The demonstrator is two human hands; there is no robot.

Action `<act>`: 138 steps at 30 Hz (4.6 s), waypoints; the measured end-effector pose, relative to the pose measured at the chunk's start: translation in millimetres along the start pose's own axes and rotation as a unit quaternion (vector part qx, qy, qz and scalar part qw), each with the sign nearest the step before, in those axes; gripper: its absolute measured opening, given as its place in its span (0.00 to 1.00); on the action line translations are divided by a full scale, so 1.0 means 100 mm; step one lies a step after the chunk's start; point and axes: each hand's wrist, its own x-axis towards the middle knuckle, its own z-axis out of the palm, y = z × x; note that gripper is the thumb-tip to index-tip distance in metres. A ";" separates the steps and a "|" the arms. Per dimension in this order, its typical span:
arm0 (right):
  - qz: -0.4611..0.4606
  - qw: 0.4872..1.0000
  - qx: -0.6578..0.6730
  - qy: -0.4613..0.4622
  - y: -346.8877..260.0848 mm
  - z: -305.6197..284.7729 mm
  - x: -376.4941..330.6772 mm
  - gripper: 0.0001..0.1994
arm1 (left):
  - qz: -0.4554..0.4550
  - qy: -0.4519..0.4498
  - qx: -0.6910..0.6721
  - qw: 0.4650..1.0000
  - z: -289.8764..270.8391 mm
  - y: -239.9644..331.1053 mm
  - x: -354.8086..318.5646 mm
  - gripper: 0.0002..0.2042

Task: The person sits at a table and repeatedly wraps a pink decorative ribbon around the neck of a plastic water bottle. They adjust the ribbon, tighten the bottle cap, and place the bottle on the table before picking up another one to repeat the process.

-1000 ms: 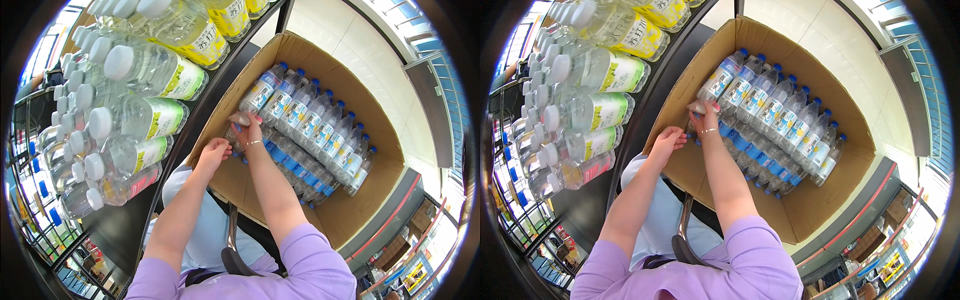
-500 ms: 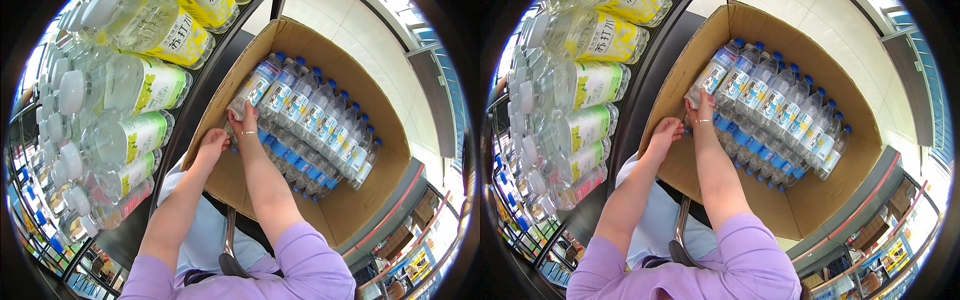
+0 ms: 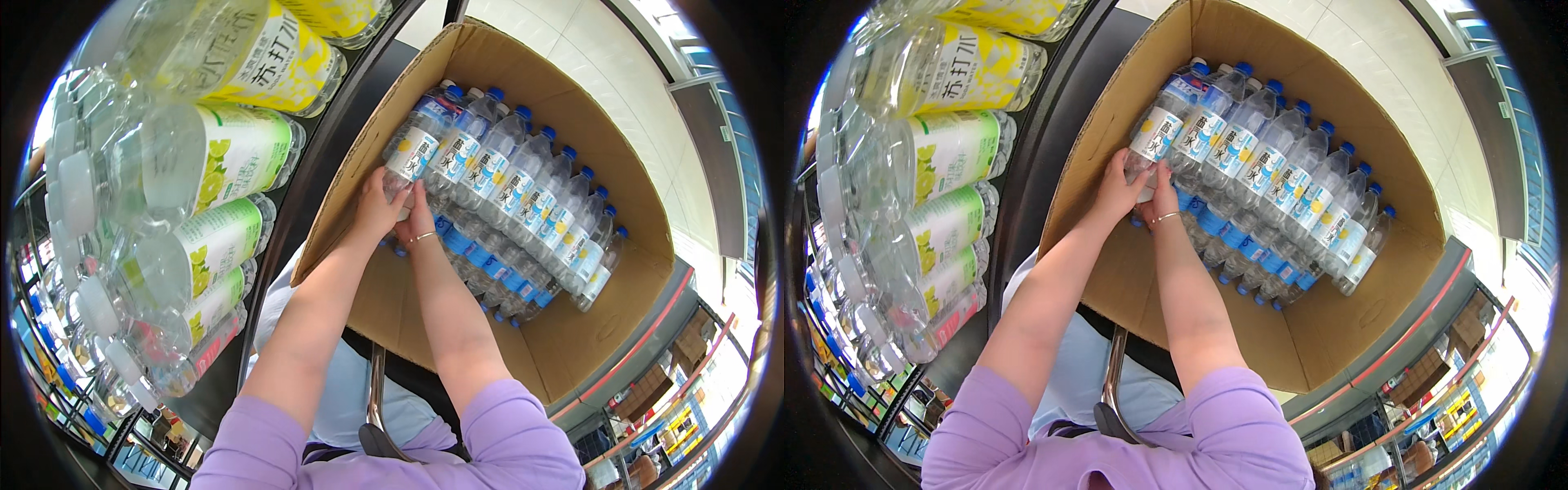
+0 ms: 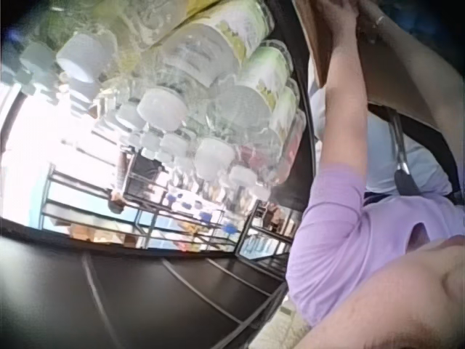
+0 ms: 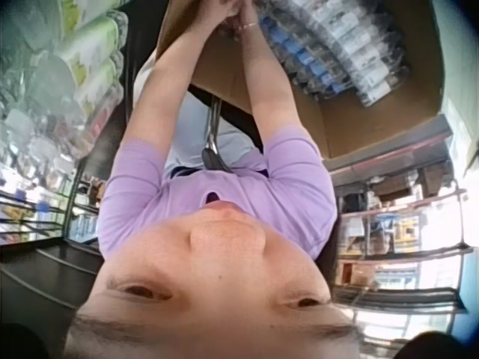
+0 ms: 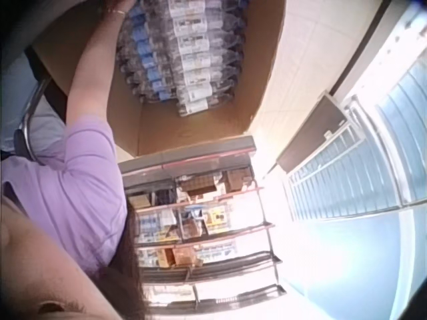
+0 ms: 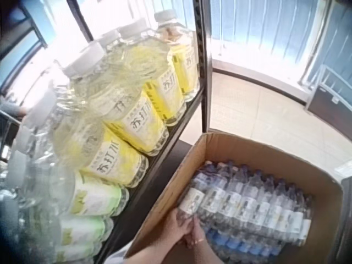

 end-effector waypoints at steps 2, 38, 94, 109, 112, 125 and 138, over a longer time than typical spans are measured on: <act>0.025 0.997 -0.072 0.014 -0.01 -0.05 0.01 0.22 | -0.019 0.010 0.006 1.000 0.03 0.01 0.04 0.32; 0.004 0.945 -0.225 -0.240 -0.03 0.64 -2.01 0.26 | 0.055 0.053 -0.239 0.968 -1.09 0.57 -1.88 0.20; 0.085 0.771 -0.465 -0.428 1.49 1.25 -4.83 0.17 | 0.109 0.211 -0.438 0.867 -1.33 -0.16 -6.30 0.36; 0.043 0.581 -0.411 -0.701 1.58 1.54 -5.45 0.40 | 0.130 0.209 -0.259 0.934 -1.26 -0.04 -6.34 0.43; 0.036 0.554 -0.454 -0.697 1.48 1.56 -5.38 0.35 | 0.132 0.212 -0.253 0.935 -1.26 -0.03 -6.34 0.43; -0.155 0.452 -0.491 -0.728 1.54 1.53 -5.27 0.14 | 0.130 0.219 -0.253 0.934 -1.26 0.04 -6.30 0.41; 0.124 0.429 -0.229 -0.865 1.56 1.60 -5.11 0.04 | 0.184 -0.011 -0.336 0.924 -1.47 -0.11 -6.11 0.42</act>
